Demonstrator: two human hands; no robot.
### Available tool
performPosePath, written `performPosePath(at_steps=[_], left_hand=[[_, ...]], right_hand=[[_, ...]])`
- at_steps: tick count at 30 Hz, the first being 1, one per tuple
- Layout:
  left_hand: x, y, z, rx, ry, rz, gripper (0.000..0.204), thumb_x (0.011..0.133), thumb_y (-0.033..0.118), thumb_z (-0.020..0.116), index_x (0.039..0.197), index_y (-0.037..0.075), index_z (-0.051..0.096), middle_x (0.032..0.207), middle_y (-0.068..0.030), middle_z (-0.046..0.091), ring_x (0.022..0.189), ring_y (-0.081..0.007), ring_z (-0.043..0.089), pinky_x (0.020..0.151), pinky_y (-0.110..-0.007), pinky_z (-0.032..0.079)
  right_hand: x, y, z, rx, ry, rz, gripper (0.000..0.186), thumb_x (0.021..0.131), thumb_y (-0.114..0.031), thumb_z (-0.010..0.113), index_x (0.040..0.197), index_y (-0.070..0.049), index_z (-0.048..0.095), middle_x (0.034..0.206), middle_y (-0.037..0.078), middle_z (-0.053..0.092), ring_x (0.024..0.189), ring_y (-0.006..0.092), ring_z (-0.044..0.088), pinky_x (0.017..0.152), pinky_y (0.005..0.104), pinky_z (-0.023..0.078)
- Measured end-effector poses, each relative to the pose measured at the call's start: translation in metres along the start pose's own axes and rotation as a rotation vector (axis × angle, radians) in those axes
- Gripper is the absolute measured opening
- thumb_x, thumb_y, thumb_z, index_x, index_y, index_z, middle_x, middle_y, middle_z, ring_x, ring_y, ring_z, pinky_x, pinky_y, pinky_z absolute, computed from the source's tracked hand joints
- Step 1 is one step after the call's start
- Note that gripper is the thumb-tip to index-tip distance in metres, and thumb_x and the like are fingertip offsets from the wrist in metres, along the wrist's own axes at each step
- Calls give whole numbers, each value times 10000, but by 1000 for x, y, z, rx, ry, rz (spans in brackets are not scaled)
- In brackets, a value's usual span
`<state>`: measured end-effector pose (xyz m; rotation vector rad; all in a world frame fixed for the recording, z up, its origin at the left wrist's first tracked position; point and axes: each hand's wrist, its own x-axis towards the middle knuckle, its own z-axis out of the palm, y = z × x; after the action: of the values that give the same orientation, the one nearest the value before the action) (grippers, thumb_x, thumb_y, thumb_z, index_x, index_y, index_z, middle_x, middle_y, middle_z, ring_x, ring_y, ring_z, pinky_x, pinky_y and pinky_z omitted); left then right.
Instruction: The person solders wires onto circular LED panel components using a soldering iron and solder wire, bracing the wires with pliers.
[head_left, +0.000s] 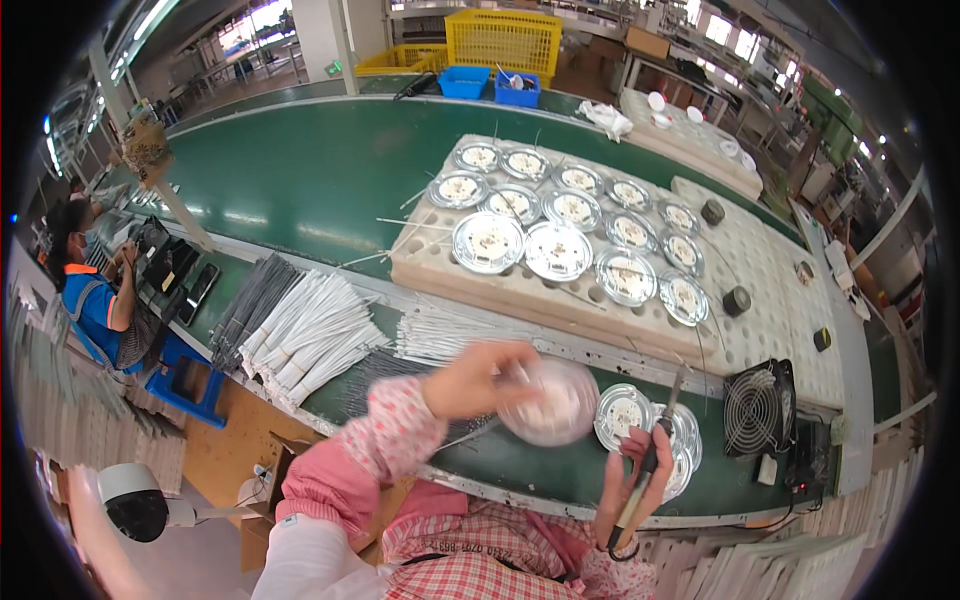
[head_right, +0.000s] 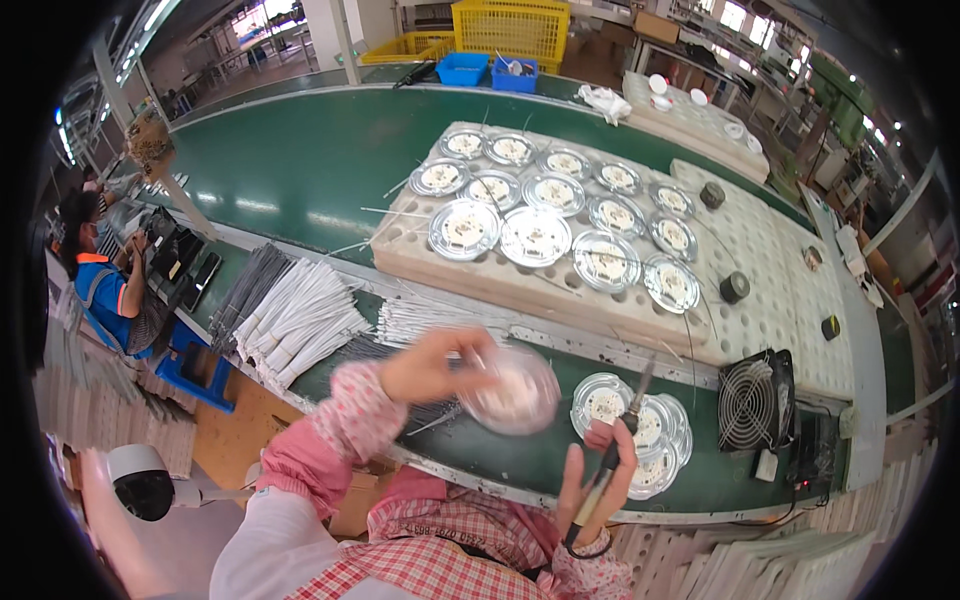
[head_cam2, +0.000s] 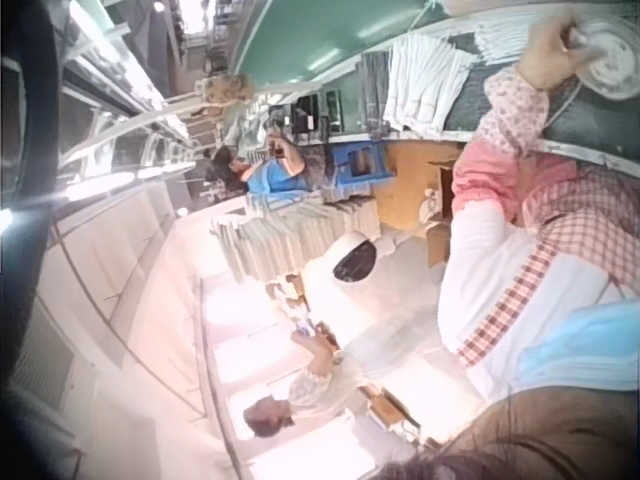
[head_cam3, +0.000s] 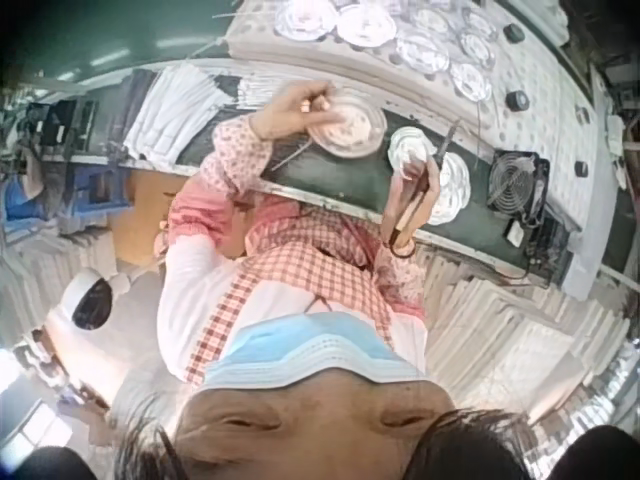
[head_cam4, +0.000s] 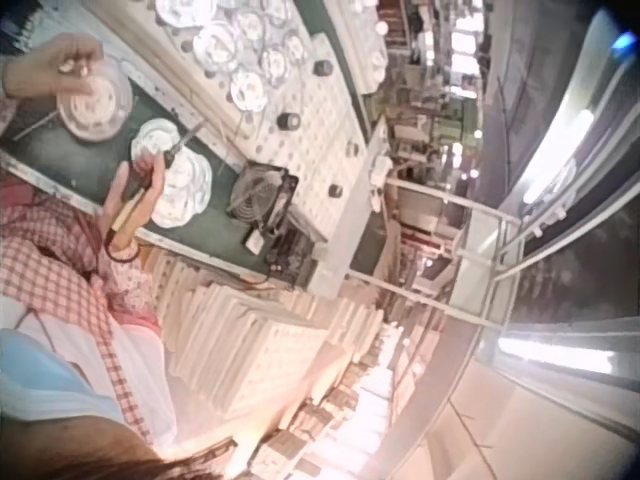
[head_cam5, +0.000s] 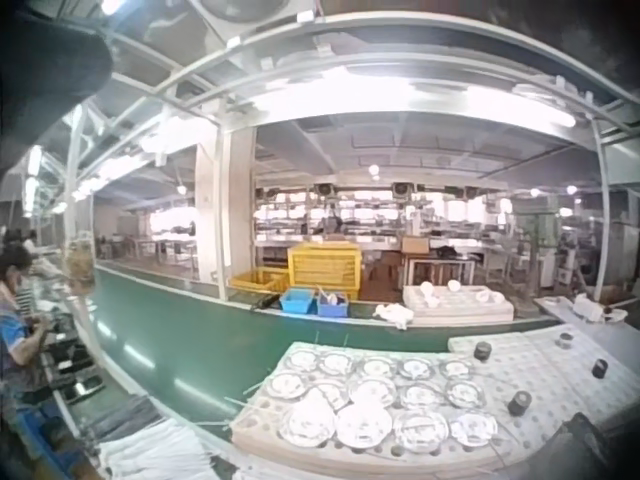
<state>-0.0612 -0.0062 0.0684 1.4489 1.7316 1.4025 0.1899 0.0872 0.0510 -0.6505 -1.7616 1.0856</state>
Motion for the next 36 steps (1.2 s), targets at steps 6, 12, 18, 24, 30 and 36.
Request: performPosePath(at_steps=[6,12,18,24,30,36], left_hand=[[49,-67,-169,-20,468,-253,462,845,237,779,1192,-35,642,1085,-152,699,948,-189,672,831,-315,534],[84,-107,-151,739,513,-462,723,808,511,751,1363,84,573,1418,-242,489,1295,-373,492,1087,-447,384],[109,-106,-123,1024,333,-306,711,897,623,574,1444,173,511,1493,-196,432,1414,-380,345,1172,-562,171],[128,-89,-113,1066,265,-253,682,911,592,569,1446,174,508,1540,-152,389,1454,-365,293,1187,-598,128],[118,-75,-71,1005,48,-63,601,923,519,610,1397,156,545,1505,-134,439,1414,-360,365,1165,-594,208],[99,-79,-67,985,71,64,583,932,453,625,1439,194,500,1503,-85,460,1403,-350,385,1149,-559,243]], right_hand=[[-1,18,-10,-51,-14,155,448,944,-16,606,1376,0,488,1132,110,634,982,146,565,913,294,457],[3,21,-6,-59,-76,270,389,940,-22,618,1320,8,538,1076,107,673,896,135,600,840,270,485],[12,27,-3,-89,-114,241,387,951,-33,612,1330,-13,533,1081,99,672,914,124,596,855,272,478],[47,35,-1,-240,-107,40,388,921,5,632,1301,-28,561,1057,127,679,913,177,641,834,294,504],[136,48,72,-411,-239,-393,509,880,-18,651,1366,-75,514,1066,177,622,997,365,621,927,451,470],[177,79,117,-600,-440,-596,551,937,-145,630,1447,-134,422,1064,141,609,1045,317,594,1024,473,398]])
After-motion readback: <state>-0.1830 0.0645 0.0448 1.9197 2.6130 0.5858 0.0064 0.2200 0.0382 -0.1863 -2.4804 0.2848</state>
